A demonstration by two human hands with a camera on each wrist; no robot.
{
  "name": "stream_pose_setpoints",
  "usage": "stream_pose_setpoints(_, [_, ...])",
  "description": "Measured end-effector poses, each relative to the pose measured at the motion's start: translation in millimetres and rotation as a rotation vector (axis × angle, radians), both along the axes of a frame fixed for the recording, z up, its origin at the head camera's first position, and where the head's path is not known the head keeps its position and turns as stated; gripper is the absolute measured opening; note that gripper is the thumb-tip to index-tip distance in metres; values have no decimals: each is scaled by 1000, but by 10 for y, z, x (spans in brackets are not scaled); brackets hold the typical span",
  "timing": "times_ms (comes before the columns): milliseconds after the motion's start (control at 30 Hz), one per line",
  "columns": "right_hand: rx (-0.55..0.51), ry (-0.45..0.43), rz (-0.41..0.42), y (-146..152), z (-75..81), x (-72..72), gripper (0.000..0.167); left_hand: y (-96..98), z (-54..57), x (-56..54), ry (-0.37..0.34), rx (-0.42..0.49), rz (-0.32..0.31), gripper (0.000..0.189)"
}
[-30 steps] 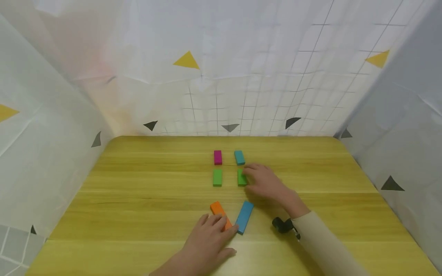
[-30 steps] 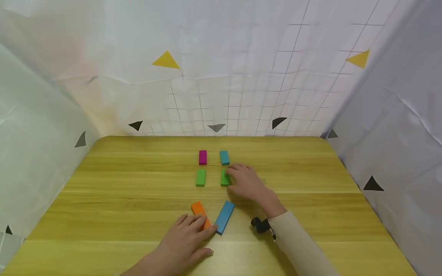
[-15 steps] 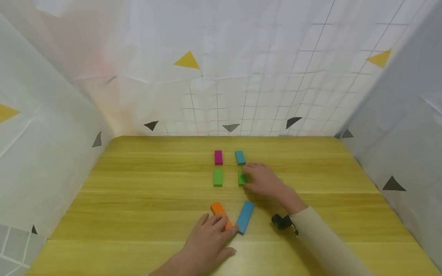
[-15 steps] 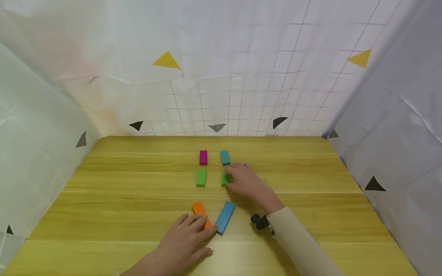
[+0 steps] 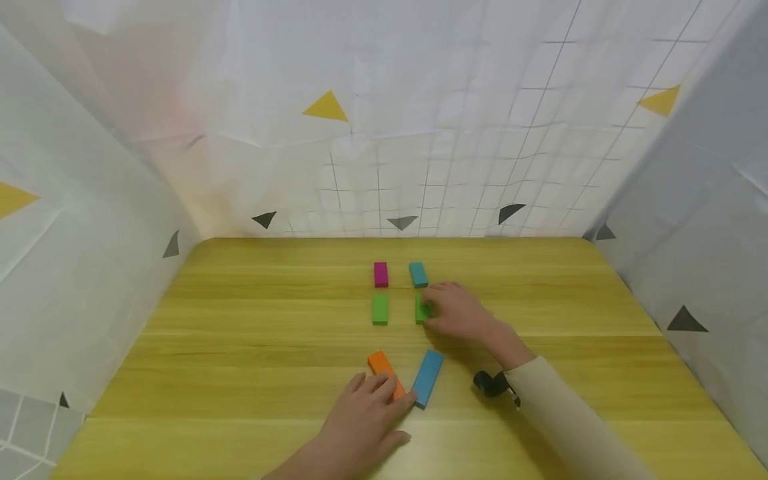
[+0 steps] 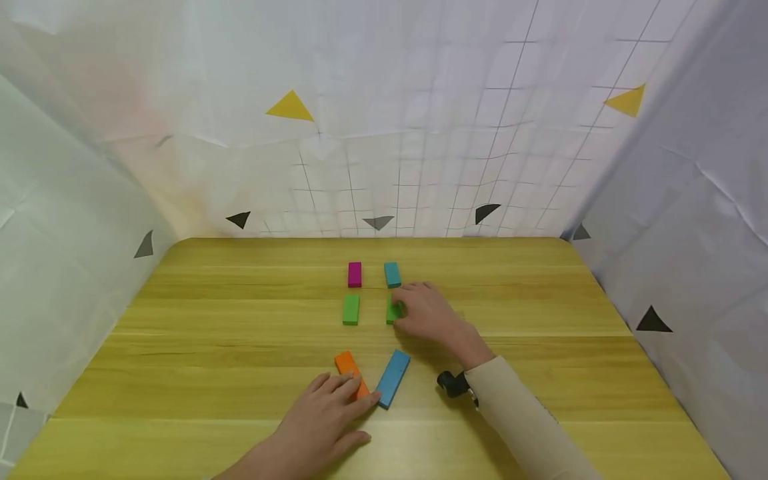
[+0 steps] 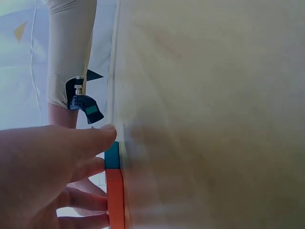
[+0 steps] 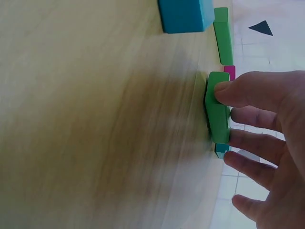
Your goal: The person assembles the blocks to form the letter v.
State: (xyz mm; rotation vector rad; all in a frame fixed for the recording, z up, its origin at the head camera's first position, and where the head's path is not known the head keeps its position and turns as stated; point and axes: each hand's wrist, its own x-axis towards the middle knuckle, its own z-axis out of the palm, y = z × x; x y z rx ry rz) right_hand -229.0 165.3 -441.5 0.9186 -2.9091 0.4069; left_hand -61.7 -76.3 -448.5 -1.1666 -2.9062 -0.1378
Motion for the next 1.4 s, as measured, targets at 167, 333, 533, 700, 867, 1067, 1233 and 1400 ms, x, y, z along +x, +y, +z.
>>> stream_pose_setpoints(167, [5,-13,-27,21,-14,7,29,5,12,16,28,-9,-14,56])
stream_pose_setpoints(333, [-18,-22,-47,38,33,44,31,8,27,24,19,-14,-7,55])
stream_pose_setpoints(533, [-37,-19,-66,68,71,68,33,4,48,36,11,-22,5,55])
stream_pose_setpoints(700, [-41,0,-80,84,117,110,34,5,40,40,19,-18,10,54])
stream_pose_setpoints(867, [-56,32,-74,105,161,173,33,10,16,32,50,-17,2,54])
stream_pose_setpoints(1067, [-55,55,-70,145,183,254,34,10,-8,26,77,-9,-15,55])
stream_pose_setpoints(1233, [-58,85,-65,183,204,318,35,11,-14,24,67,-2,-16,55])
stream_pose_setpoints(1400, [-66,106,-77,210,216,379,34,13,-28,20,53,-12,-10,56])
